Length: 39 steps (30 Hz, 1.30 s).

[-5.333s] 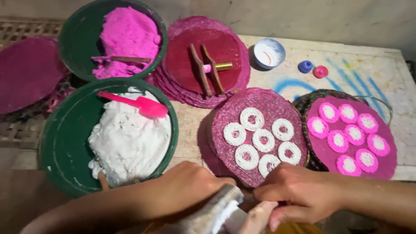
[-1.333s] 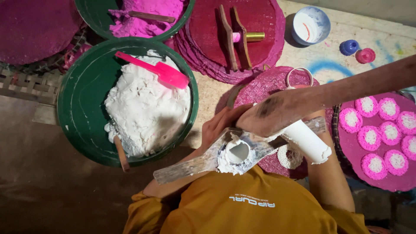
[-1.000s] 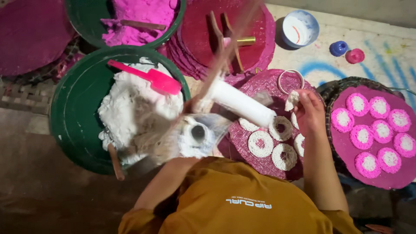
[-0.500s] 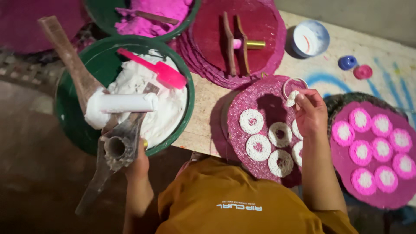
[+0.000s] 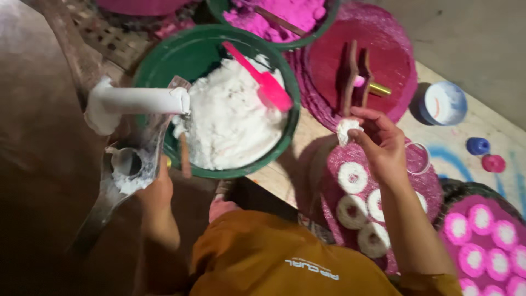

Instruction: The person uses a manual press tool to form patterns on cracker dough, applies a white coating and pink highlights, and places the finished crackers on a drying rack.

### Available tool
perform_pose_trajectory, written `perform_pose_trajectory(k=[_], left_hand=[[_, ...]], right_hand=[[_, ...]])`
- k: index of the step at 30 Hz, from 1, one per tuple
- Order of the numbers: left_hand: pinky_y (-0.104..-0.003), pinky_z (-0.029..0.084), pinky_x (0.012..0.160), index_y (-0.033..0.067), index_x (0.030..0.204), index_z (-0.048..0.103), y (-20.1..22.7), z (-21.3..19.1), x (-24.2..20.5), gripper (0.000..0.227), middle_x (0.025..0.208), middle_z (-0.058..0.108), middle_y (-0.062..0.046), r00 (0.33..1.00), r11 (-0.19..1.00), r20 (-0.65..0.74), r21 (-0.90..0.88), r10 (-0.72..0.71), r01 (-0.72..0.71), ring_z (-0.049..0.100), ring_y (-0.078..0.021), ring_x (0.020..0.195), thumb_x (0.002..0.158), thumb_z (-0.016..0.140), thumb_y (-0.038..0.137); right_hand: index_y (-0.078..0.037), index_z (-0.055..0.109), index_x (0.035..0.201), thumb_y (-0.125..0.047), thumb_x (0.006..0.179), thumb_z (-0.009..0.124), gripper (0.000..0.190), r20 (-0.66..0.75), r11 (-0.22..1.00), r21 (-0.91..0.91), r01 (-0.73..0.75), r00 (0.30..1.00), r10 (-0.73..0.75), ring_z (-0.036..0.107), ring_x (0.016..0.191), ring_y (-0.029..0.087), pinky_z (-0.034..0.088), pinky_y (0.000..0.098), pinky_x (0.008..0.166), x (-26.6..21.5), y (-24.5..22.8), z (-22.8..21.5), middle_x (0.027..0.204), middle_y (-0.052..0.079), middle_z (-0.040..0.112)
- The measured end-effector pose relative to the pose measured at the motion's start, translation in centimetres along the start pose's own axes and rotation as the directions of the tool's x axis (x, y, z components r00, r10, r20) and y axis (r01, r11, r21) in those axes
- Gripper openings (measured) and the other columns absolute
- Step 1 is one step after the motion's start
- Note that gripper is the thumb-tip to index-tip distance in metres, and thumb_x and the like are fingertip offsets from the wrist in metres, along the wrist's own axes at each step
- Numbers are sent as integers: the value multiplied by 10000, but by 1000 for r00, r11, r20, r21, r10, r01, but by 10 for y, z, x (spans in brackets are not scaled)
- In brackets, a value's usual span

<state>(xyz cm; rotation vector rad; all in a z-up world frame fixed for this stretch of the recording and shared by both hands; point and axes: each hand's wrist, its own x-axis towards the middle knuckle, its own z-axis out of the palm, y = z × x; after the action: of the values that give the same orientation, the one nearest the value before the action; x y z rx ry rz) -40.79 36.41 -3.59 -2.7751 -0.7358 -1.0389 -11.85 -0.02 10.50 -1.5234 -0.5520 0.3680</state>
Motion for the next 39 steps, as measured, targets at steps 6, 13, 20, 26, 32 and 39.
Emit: perform_pose_trajectory(k=[6,13,20,26,32,39], left_hand=[[-547,448,1071,0,1183,683,-63,51,34,271,1222,695,-206,990,946,-48,-303,-136,115,627,-421,1164,914,666,33],[-542,396,1126,-24,1289,599,-79,90,84,412,1346,588,-251,979,727,-29,-674,-200,129,535,-451,1273,905,708,77],[-536,344,1181,-48,1396,515,-71,112,89,578,1469,481,-296,999,672,1,-740,-40,27,443,-482,1382,895,750,120],[-527,330,1204,-41,1407,524,-78,124,77,606,1507,453,-272,999,703,38,-711,24,10,419,-486,1410,879,780,111],[-447,370,1178,-63,1540,293,-68,109,89,791,1475,482,-222,975,453,191,-864,-112,221,485,-372,1364,921,754,108],[-421,392,1156,-35,1474,375,-65,82,115,708,1444,496,-213,980,411,142,-892,-138,188,503,-351,1347,887,752,90]], right_hand=[[22,611,1328,45,973,476,381,225,749,-327,576,817,-531,689,1173,242,568,377,1073,38,-7,130,1385,187,579],[-85,613,1350,-193,904,638,459,625,412,-679,608,773,-111,493,1405,286,89,650,1204,112,34,222,1441,136,563],[-120,415,1585,-251,993,605,636,269,428,-783,451,866,-422,287,1554,313,118,598,1231,188,66,267,1645,145,393],[-73,540,1417,-466,910,603,645,205,574,-769,282,959,-197,538,1236,364,378,529,986,170,97,304,1322,216,591],[-189,596,1300,-332,987,640,347,526,407,-850,334,565,635,700,813,353,538,456,730,79,55,327,851,167,745],[11,376,1409,-63,827,649,647,567,449,-824,346,502,653,714,826,342,571,437,692,80,67,340,914,207,706]])
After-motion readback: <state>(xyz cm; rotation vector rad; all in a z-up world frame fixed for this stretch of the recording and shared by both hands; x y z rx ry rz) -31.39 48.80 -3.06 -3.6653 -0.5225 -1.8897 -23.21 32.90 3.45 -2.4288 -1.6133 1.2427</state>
